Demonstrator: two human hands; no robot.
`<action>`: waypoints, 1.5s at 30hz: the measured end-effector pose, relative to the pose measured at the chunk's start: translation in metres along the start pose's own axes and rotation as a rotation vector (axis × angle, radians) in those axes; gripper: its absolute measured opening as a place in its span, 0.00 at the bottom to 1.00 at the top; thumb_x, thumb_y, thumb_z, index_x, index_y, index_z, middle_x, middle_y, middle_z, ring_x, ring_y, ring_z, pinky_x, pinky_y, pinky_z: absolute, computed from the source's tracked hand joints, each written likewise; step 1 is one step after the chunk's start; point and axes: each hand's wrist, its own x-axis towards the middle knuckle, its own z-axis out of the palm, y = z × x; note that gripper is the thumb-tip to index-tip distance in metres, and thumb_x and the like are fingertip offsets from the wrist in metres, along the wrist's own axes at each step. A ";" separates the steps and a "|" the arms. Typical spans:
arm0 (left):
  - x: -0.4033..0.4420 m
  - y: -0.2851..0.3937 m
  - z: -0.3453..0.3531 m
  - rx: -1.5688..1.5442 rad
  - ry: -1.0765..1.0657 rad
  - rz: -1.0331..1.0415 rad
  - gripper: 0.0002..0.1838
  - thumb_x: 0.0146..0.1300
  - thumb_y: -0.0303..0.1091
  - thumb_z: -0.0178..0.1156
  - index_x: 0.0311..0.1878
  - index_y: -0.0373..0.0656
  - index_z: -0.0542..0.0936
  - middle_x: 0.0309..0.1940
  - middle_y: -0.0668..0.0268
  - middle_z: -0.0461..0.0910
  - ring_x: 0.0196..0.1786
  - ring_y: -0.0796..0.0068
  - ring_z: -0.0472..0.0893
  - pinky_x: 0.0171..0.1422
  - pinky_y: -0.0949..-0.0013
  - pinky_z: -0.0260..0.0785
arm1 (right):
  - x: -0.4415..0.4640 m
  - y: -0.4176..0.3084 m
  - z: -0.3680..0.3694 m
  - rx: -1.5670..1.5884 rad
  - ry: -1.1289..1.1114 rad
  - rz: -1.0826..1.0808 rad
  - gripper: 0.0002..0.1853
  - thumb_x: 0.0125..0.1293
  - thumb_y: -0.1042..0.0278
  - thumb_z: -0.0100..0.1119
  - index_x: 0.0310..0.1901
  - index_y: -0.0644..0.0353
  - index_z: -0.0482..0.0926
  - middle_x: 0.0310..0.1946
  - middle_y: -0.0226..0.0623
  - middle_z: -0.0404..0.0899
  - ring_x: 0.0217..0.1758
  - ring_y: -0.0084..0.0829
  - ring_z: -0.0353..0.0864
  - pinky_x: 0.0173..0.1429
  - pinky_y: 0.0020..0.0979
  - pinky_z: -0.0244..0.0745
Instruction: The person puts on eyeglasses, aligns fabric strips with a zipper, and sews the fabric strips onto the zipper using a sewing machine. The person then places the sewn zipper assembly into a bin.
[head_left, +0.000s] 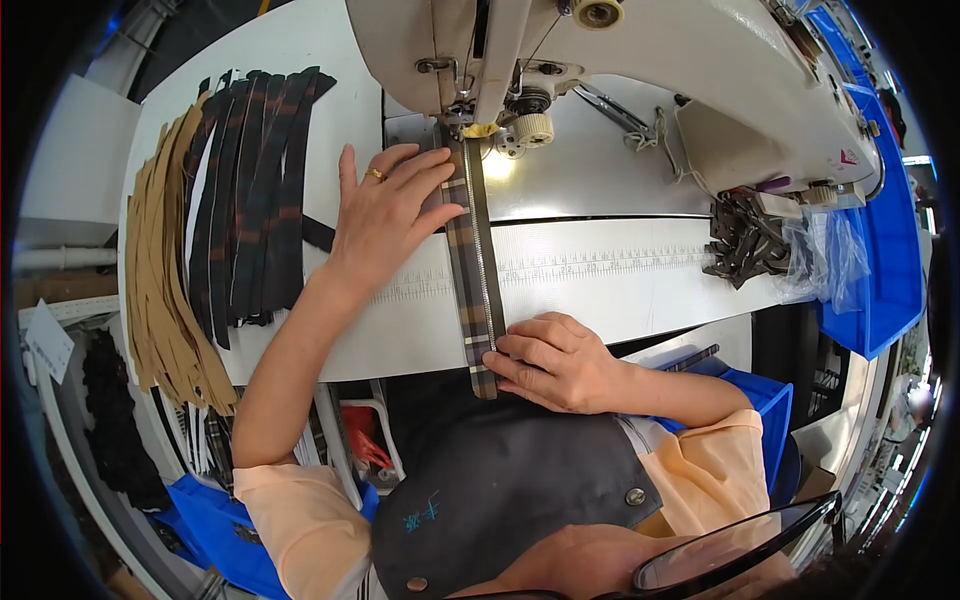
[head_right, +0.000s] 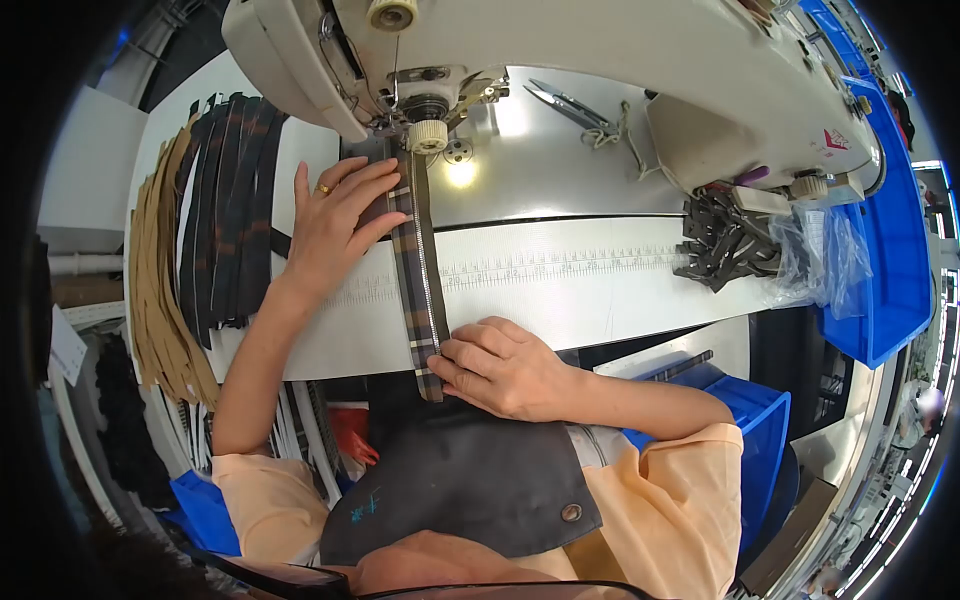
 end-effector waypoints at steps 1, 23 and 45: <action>0.000 -0.001 0.000 -0.011 0.000 -0.004 0.22 0.58 0.47 0.62 0.53 0.48 0.78 0.56 0.76 0.76 0.62 0.69 0.70 0.70 0.34 0.42 | 0.000 0.002 0.000 0.005 0.008 -0.009 0.19 0.49 0.68 0.67 0.44 0.63 0.81 0.41 0.35 0.75 0.47 0.33 0.75 0.50 0.34 0.72; 0.007 -0.011 0.003 0.010 0.038 0.042 0.20 0.56 0.44 0.64 0.51 0.51 0.79 0.54 0.78 0.78 0.55 0.71 0.73 0.69 0.33 0.42 | 0.010 0.011 -0.003 0.002 -0.026 0.004 0.18 0.50 0.68 0.68 0.45 0.61 0.82 0.41 0.34 0.76 0.46 0.32 0.75 0.48 0.32 0.72; -0.002 -0.010 0.008 -0.041 0.137 0.090 0.15 0.54 0.42 0.66 0.44 0.50 0.82 0.50 0.80 0.80 0.55 0.75 0.74 0.70 0.35 0.37 | 0.030 0.028 -0.005 0.020 -0.045 -0.011 0.19 0.49 0.70 0.65 0.44 0.66 0.80 0.36 0.34 0.74 0.44 0.31 0.74 0.45 0.30 0.70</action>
